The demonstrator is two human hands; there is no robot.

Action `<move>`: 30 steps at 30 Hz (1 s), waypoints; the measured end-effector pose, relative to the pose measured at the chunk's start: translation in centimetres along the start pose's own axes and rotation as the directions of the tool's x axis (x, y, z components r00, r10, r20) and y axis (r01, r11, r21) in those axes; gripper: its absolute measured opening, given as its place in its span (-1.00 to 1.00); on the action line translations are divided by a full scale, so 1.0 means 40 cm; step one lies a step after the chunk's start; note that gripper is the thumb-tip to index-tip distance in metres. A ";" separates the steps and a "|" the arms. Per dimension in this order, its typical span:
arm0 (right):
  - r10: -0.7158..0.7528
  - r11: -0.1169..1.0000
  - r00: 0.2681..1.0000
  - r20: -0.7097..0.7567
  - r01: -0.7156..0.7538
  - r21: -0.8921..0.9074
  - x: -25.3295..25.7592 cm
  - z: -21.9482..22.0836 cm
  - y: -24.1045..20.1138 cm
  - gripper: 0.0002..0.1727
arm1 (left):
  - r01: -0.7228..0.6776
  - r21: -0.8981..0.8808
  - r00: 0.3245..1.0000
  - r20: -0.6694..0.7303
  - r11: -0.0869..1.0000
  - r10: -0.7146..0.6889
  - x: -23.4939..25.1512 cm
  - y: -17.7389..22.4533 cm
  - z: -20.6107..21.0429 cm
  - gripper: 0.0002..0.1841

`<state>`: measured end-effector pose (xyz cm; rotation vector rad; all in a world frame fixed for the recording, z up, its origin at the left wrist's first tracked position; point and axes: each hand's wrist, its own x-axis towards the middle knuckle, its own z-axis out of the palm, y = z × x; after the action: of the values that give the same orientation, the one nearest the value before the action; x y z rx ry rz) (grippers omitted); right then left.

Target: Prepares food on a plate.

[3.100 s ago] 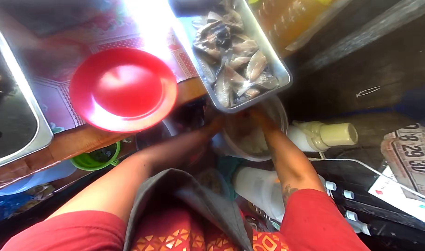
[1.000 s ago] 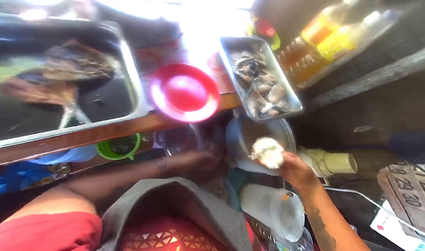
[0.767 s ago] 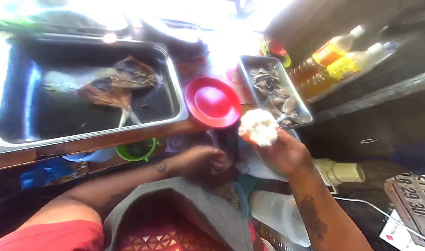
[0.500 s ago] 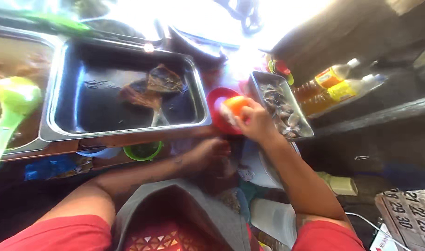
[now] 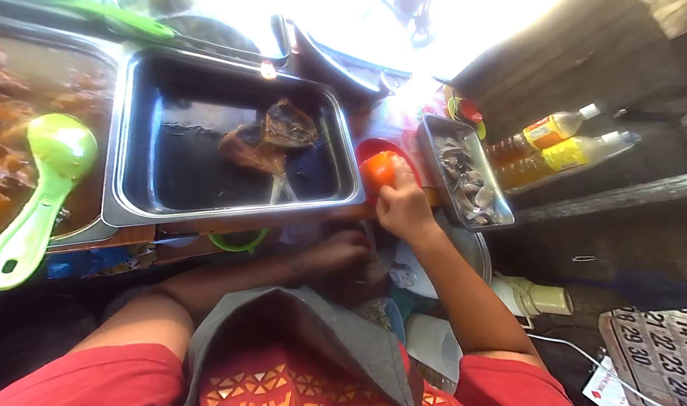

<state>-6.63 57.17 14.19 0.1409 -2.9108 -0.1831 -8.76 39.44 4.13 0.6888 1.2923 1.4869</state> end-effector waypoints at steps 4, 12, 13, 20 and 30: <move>-0.017 0.994 0.991 -0.133 0.032 0.109 -0.001 0.001 0.041 -0.85 | -0.049 -0.049 0.998 0.043 0.998 0.051 -0.010 0.058 0.015 -0.63; 0.007 0.999 0.974 -0.226 0.001 0.032 -0.006 0.025 0.020 -0.90 | -0.030 -0.182 1.000 -0.011 0.983 0.029 0.026 0.090 0.006 -0.66; 0.017 1.000 0.971 -0.237 -0.011 0.027 -0.008 0.026 0.016 -0.90 | -0.027 -0.182 1.000 -0.006 0.983 0.026 0.026 0.088 0.004 -0.67; 0.042 0.999 0.949 -0.312 -0.046 -0.005 -0.002 0.037 0.012 -0.91 | 0.024 -0.194 1.000 0.011 0.981 -0.022 0.018 0.085 0.010 -0.70; 0.554 0.774 0.708 -0.439 -0.244 0.584 -0.022 -0.063 0.093 -0.74 | 0.082 -0.211 0.993 0.098 0.974 -0.062 -0.009 0.072 0.055 -0.72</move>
<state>-5.50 60.68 16.94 -0.3341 -2.2019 0.5849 -7.59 40.16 7.49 0.5551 1.0575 1.4925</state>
